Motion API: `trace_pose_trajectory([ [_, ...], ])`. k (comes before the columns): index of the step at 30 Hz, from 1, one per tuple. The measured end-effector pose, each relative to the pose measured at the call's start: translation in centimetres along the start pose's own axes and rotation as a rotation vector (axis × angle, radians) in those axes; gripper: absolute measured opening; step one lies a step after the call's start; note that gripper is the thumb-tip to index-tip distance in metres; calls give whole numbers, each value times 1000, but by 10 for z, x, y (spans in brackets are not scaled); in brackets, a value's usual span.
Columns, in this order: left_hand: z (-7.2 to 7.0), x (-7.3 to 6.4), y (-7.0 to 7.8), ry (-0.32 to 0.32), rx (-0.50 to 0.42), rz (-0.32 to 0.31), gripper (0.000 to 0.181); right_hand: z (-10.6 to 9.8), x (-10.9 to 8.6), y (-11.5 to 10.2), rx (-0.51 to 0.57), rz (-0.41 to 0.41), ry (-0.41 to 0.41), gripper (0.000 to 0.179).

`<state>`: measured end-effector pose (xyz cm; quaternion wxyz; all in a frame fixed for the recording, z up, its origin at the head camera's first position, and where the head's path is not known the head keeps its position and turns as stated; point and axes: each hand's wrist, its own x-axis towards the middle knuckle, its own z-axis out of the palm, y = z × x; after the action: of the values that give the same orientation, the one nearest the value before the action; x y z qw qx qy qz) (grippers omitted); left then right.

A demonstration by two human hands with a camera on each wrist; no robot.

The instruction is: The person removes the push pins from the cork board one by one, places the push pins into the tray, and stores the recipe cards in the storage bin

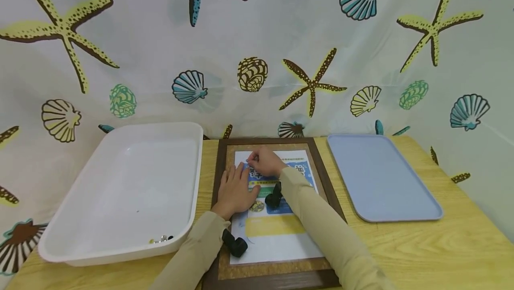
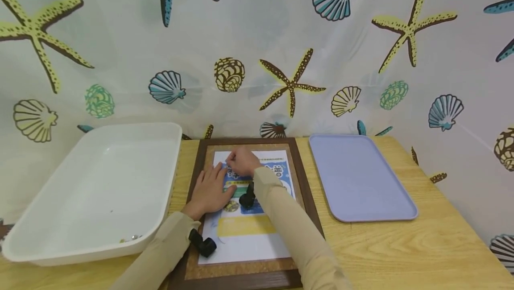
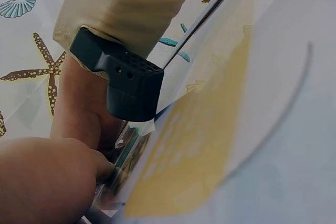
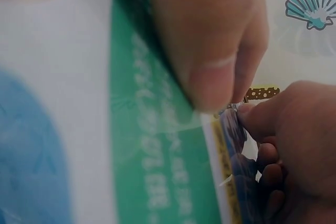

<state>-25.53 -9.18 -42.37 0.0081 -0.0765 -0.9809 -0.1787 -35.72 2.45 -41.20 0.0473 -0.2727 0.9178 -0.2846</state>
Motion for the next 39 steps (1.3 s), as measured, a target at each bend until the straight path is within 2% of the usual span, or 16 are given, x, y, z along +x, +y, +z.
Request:
trace_pose_trajectory([
  [9,-2,1,1,14,3,7,67,-1,1,0,11,14,2,14],
  [13,-2,1,2,0,1,6,67,-1,0,1,26,21,-15,14],
  [20,-2,2,1,-4,13,6,67,1,-1,10,84,-32,-11,16],
  [25,-1,2,2,-1,-3,8,66,-2,-4,14,112,-12,-12,16],
  [34,1,0,4,-16,-13,-4,66,-19,-26,21,136,47,6,11],
  [39,-1,-1,2,-12,-2,-17,67,-33,-42,35,145,88,-6,9],
])
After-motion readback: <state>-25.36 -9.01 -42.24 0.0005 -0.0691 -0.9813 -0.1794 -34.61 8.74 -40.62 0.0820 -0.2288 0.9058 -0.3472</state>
